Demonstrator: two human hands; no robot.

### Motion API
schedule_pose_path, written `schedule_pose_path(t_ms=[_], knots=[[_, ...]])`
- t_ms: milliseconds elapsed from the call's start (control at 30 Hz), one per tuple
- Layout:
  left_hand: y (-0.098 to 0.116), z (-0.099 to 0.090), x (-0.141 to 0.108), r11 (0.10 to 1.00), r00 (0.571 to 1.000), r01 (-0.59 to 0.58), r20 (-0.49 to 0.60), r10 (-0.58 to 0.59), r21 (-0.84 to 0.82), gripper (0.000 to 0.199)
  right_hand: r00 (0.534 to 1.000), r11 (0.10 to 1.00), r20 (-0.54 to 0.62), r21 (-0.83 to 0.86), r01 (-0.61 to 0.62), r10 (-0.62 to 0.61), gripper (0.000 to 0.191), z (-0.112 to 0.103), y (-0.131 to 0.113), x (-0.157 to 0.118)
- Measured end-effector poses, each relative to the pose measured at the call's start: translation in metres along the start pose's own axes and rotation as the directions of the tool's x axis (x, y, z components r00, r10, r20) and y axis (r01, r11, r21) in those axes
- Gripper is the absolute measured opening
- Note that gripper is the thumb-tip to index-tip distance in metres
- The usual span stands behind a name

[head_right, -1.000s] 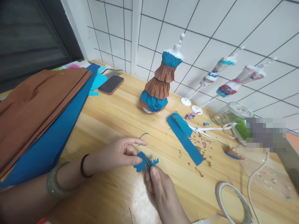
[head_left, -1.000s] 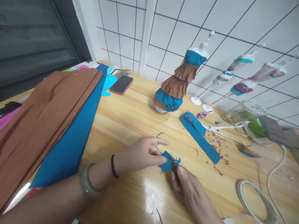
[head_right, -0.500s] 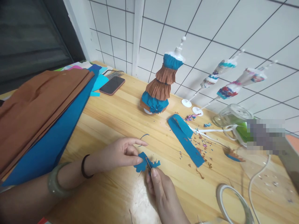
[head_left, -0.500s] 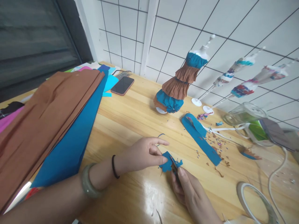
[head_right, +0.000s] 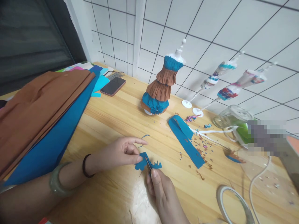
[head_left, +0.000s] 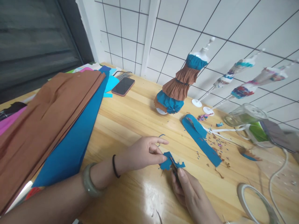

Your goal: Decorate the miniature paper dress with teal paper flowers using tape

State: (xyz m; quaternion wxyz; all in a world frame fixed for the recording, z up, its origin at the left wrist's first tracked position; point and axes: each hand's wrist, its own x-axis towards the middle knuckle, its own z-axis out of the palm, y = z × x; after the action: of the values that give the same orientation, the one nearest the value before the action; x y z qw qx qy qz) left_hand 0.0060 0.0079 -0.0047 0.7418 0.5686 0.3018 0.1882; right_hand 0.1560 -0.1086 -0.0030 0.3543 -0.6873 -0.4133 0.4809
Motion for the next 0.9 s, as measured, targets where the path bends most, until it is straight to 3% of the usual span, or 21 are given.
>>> schedule_pose_path(t_ms=[733,900], knots=[[-0.0043,0.004,0.0032,0.998,1.0,-0.002,0.018,0.003,-0.061,0.059,0.997,0.999,-0.068,0.019,-0.031,0.033,0.046,0.0016,0.0056,-0.0001],[-0.0052,0.0051,0.0035,0.999,1.0,-0.015,0.024,0.016,-0.05,0.057,1.0,0.998,-0.011,0.055,-0.028,0.028,0.046,0.0012,0.0017,-0.0003]])
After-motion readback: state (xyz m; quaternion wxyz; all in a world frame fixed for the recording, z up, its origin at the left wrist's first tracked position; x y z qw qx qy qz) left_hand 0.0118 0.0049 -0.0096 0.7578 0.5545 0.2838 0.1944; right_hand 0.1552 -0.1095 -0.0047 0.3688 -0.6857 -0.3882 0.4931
